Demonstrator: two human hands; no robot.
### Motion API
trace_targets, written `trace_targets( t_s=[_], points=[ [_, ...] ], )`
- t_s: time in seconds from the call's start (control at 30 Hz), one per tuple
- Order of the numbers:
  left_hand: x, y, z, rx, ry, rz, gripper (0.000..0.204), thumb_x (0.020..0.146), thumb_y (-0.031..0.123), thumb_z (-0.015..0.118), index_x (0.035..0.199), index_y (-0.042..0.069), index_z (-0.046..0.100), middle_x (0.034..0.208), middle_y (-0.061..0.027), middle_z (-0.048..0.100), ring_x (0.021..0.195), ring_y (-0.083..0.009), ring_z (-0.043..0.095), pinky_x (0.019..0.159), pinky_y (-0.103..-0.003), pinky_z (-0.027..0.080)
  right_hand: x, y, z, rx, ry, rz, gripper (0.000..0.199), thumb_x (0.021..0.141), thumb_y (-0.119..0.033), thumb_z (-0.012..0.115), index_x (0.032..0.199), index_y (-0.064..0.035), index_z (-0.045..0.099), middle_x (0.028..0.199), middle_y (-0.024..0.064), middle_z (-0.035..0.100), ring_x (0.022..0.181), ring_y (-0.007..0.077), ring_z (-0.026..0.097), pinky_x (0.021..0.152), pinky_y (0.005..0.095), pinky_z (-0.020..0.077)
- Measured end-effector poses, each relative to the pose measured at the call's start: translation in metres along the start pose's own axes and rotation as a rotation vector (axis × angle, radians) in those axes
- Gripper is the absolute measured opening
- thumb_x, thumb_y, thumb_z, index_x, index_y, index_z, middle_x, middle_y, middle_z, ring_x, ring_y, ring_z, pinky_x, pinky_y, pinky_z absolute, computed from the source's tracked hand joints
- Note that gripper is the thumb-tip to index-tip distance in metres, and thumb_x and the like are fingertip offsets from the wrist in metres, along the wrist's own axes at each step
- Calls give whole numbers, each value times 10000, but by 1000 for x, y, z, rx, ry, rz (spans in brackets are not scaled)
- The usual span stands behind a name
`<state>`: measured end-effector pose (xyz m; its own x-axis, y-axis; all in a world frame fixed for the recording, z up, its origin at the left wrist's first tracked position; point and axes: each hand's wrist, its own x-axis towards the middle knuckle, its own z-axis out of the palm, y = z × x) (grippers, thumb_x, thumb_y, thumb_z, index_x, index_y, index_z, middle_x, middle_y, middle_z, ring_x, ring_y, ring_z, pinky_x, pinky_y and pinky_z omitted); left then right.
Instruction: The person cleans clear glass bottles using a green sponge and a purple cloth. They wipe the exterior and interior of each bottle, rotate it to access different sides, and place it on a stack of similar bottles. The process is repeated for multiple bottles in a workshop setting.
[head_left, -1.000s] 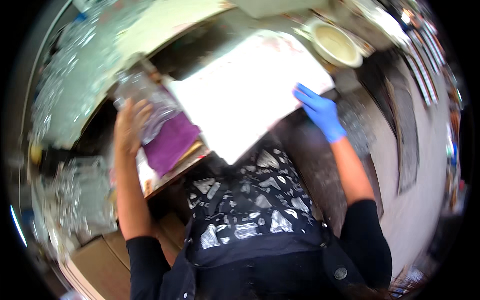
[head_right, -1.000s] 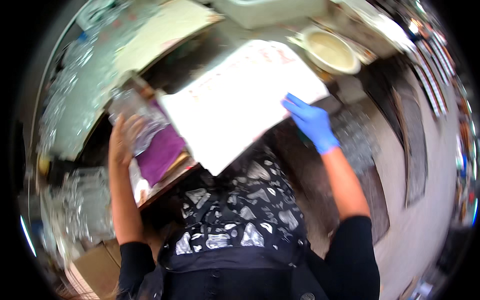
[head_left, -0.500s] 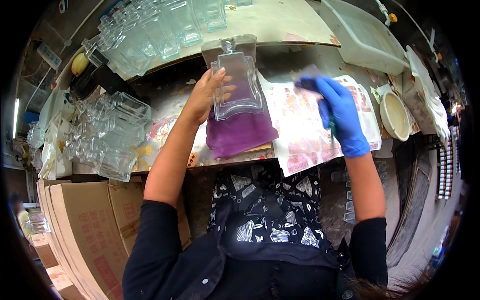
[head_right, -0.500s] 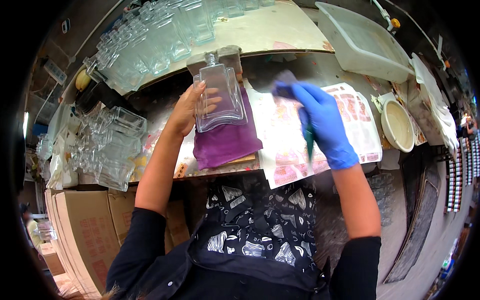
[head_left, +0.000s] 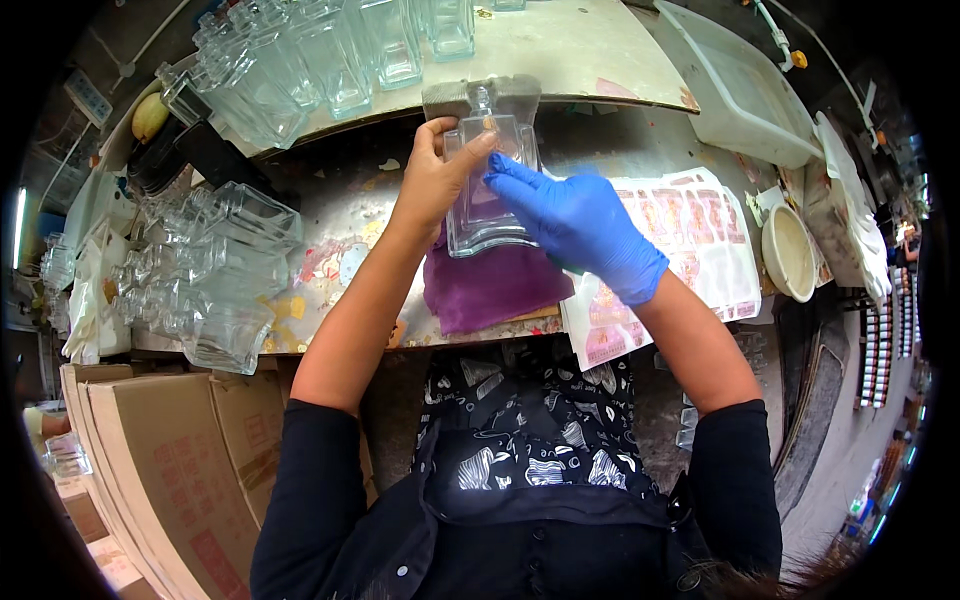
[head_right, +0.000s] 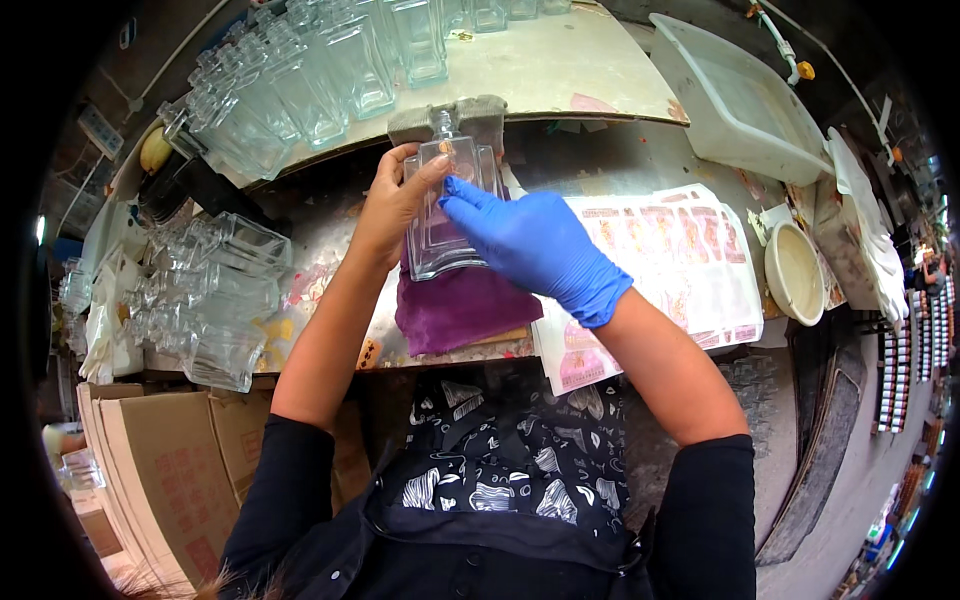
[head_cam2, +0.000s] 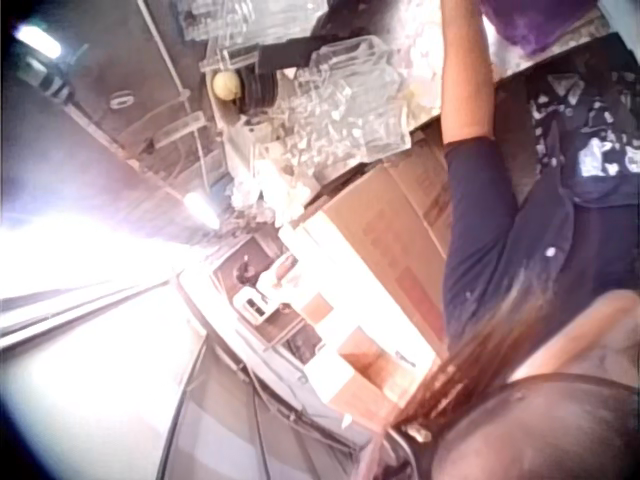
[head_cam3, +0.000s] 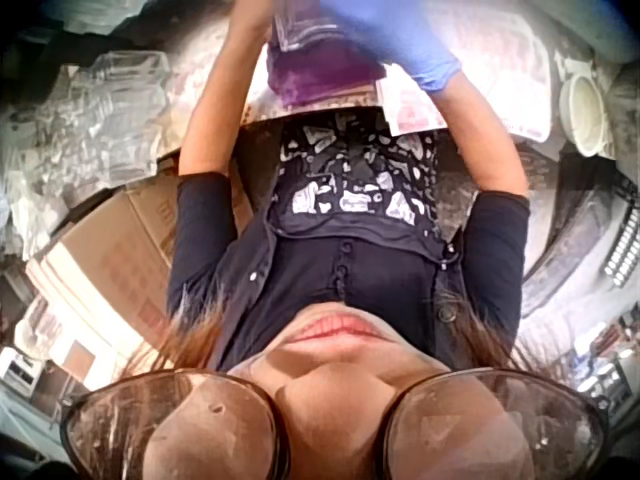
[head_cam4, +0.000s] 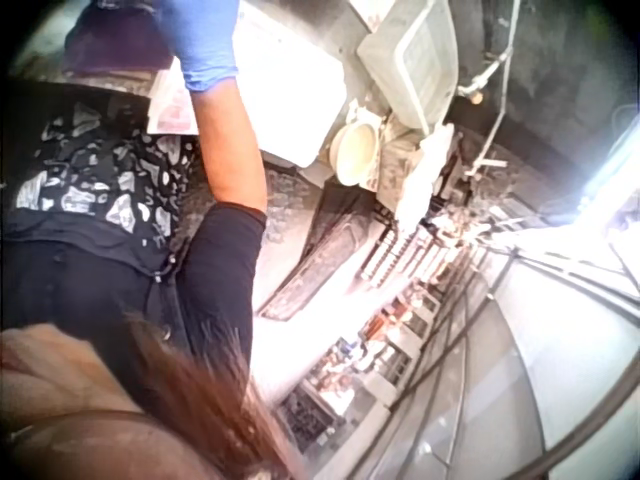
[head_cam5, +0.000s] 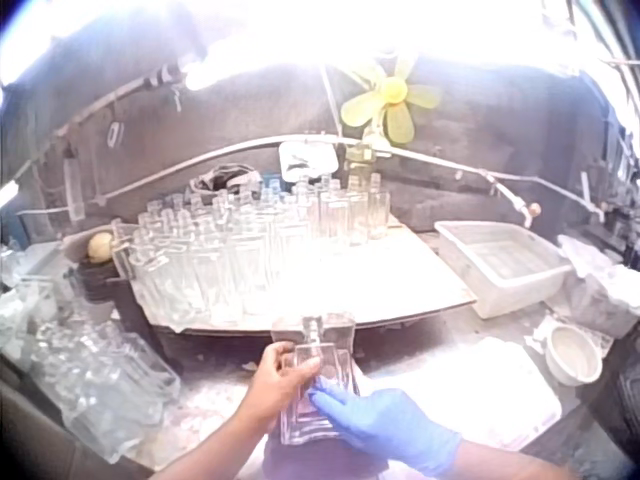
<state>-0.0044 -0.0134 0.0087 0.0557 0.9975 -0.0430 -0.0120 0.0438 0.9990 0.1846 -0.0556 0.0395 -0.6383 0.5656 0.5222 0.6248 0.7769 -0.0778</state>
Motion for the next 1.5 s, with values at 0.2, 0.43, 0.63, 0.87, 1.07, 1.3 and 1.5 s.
trace_targets(
  t_s=[0.2, 0.43, 0.63, 0.87, 1.07, 1.3, 1.5],
  points=[
    [13, -13, -1, -53, 0, 7, 668, 839, 272, 733, 1309, -42, 378, 1152, -157, 535, 1062, -199, 572, 874, -321, 491, -11, -14, 13, -42, -43, 104, 452, 834, -121, 597, 1283, -155, 555, 1321, 69, 566, 462, 244, 574, 422, 321, 465],
    [11, -6, -6, -184, -97, -82, 691, 860, 407, 675, 1312, -19, 371, 1246, -177, 495, 1095, -238, 560, 878, -335, 481, -40, -16, 24, 531, 206, 438, 325, 881, -254, 647, 1171, -108, 630, 1078, 59, 676, 569, 116, 597, 505, 249, 474],
    [-31, -11, -27, -41, -261, -118, 860, 843, 330, 710, 1451, -25, 216, 1329, -216, 479, 1215, -273, 510, 984, -362, 437, -31, 16, 26, 851, -29, 1000, 615, 813, -537, 665, 1057, 27, 663, 865, 113, 676, 786, 158, 624, 757, 287, 488],
    [-36, -11, -29, -91, -330, -112, 844, 811, 181, 737, 1454, -27, 232, 1346, -188, 475, 1226, -243, 496, 1010, -345, 412, -24, 12, 19, 815, -273, 1023, 684, 797, -634, 617, 952, 29, 682, 798, 100, 651, 749, 165, 606, 730, 301, 482],
    [-35, -11, -30, -145, -318, -133, 882, 796, 182, 750, 1462, -33, 213, 1330, -199, 489, 1230, -257, 494, 1016, -352, 415, -23, 9, 18, 817, -244, 1027, 668, 791, -625, 637, 917, 29, 675, 784, 85, 638, 740, 156, 591, 721, 295, 476],
    [-38, -14, -29, -128, -328, -97, 887, 800, 166, 745, 1468, -30, 196, 1348, -203, 469, 1237, -262, 489, 1023, -353, 414, -27, 9, 21, 838, -232, 1018, 659, 786, -619, 651, 914, 27, 668, 780, 79, 627, 726, 146, 572, 709, 293, 472],
    [-37, -9, -31, -133, -340, -126, 897, 796, 189, 747, 1473, -17, 196, 1349, -212, 459, 1239, -272, 486, 1021, -370, 418, -26, 10, 22, 772, -202, 998, 623, 797, -585, 657, 927, 24, 661, 773, 77, 615, 709, 144, 558, 687, 293, 466]
  ],
)
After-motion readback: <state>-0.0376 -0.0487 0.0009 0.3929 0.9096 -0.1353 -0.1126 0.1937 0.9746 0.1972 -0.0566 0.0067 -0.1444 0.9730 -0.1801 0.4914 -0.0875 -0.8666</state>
